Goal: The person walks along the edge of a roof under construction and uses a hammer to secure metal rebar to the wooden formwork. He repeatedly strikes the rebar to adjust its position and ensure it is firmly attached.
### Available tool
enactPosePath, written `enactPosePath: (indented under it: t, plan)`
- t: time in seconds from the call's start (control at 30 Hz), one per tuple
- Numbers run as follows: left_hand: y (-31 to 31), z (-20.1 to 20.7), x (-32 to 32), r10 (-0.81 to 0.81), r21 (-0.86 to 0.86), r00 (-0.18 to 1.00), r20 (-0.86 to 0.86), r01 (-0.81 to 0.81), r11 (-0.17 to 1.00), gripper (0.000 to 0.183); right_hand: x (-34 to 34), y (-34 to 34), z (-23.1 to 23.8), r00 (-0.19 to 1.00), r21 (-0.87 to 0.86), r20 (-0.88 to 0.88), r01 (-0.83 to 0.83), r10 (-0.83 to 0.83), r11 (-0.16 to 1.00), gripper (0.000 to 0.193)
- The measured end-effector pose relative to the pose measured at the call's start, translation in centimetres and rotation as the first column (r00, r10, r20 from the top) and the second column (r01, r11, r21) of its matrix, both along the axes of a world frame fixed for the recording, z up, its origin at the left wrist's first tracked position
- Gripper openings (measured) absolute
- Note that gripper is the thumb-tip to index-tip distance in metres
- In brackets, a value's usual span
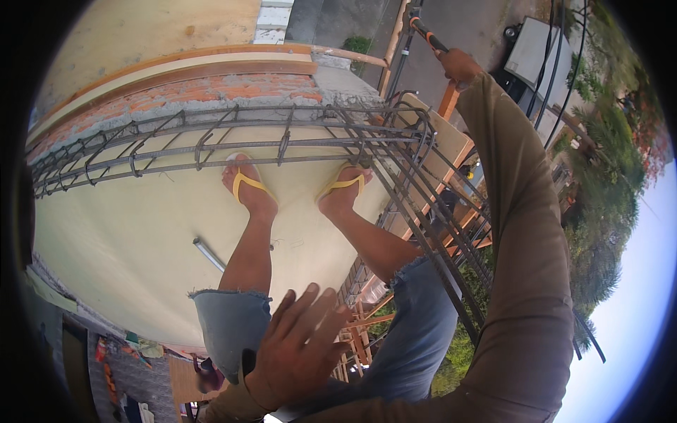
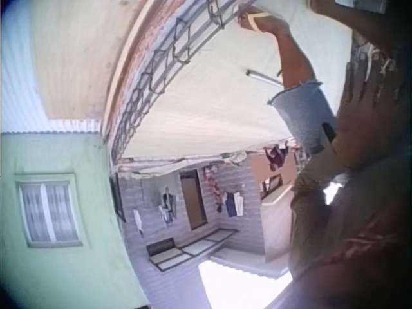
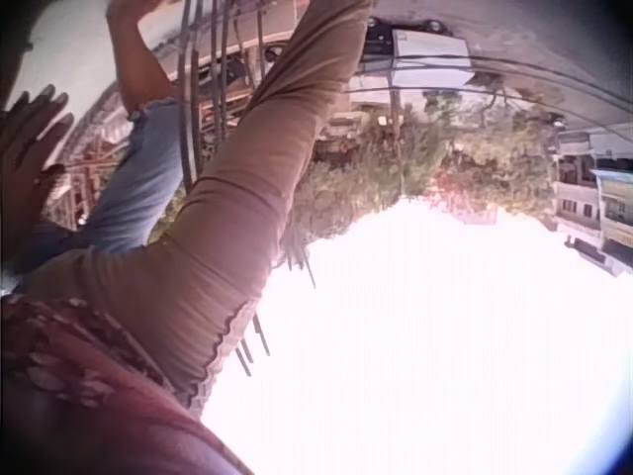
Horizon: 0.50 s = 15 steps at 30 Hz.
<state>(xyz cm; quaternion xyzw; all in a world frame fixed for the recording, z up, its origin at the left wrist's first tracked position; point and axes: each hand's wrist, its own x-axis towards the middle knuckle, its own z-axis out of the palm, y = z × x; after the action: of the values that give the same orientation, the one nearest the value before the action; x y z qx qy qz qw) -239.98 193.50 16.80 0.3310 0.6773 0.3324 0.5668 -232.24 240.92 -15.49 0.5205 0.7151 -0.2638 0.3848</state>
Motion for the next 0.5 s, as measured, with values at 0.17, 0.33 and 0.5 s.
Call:
enactPosePath:
  t: [0.17,0.33,0.5]
  plan:
    - [-7.2,-1.6,-3.3,0.163,-0.275,0.972,-0.167,-0.205,0.940,0.049,-2.0,-0.2,-3.9,0.995,-0.052,-0.064,0.077,-0.080,0.996,0.040]
    - [-6.3,-3.7,-5.8,0.291,-0.247,0.945,0.149,-0.249,0.936,0.049,-1.6,2.2,-9.0,0.957,-0.069,-0.228,0.166,-0.178,0.984,0.038]
    - [-9.4,-4.3,-4.1,0.292,-0.144,0.935,0.203,-0.267,0.953,0.036,-0.9,4.8,-12.4,0.922,0.127,-0.386,0.097,-0.041,0.987,0.041]
